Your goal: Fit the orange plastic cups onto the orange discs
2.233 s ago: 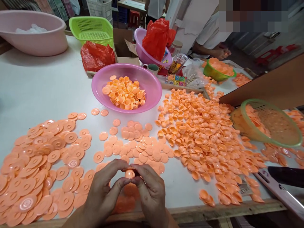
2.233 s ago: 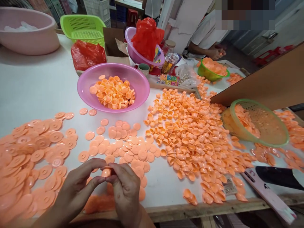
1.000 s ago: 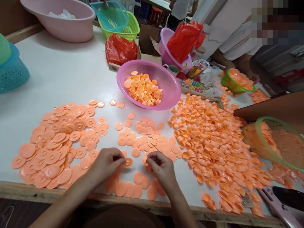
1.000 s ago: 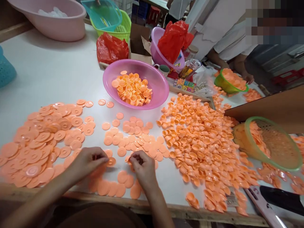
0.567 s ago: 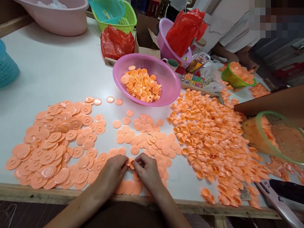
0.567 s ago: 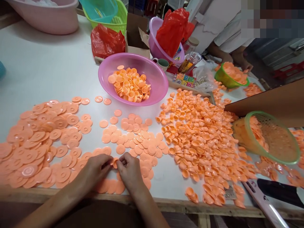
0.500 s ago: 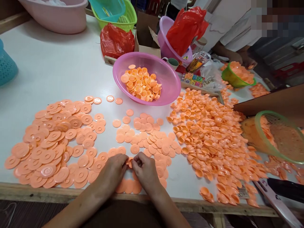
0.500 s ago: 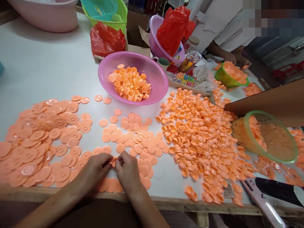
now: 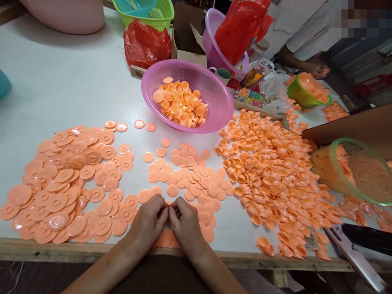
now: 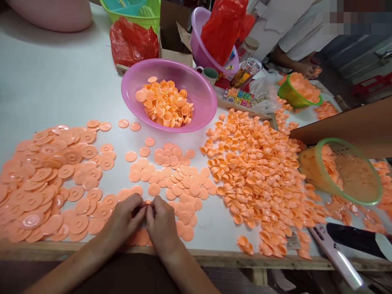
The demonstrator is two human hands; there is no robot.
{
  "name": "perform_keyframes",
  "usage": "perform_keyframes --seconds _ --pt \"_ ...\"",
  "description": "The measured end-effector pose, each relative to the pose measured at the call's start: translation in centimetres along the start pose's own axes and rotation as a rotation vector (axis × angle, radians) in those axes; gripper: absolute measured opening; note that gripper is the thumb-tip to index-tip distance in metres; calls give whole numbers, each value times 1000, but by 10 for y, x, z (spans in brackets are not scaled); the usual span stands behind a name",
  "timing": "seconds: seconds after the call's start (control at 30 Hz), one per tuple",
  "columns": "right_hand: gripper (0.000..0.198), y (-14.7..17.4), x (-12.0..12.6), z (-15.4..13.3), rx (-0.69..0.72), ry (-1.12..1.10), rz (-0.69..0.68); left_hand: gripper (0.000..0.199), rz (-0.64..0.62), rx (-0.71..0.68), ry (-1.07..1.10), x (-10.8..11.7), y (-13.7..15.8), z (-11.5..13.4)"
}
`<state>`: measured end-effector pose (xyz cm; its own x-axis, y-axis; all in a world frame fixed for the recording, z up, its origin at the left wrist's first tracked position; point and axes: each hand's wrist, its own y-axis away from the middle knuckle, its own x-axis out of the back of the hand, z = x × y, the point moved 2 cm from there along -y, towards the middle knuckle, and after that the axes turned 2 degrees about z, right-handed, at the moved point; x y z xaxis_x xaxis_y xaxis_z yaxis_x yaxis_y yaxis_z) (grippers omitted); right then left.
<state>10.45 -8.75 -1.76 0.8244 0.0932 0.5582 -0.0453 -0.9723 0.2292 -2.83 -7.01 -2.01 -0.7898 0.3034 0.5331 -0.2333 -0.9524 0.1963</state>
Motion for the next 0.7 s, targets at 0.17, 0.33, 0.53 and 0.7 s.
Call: perform_keyframes --seconds 0.17,0.33,0.53,0.7 --pt "19 -1 -2 0 -45 -29 -9 23 -86 18 -29 7 -4 -3" --pt "16 -4 -2 -1 -40 -94 16 26 -54 -51 -61 11 -11 0" --pt "16 16 0 -1 232 -73 173 25 94 13 181 12 11 -2" --pt "20 32 5 -2 420 -140 305 30 25 22 403 14 28 6"
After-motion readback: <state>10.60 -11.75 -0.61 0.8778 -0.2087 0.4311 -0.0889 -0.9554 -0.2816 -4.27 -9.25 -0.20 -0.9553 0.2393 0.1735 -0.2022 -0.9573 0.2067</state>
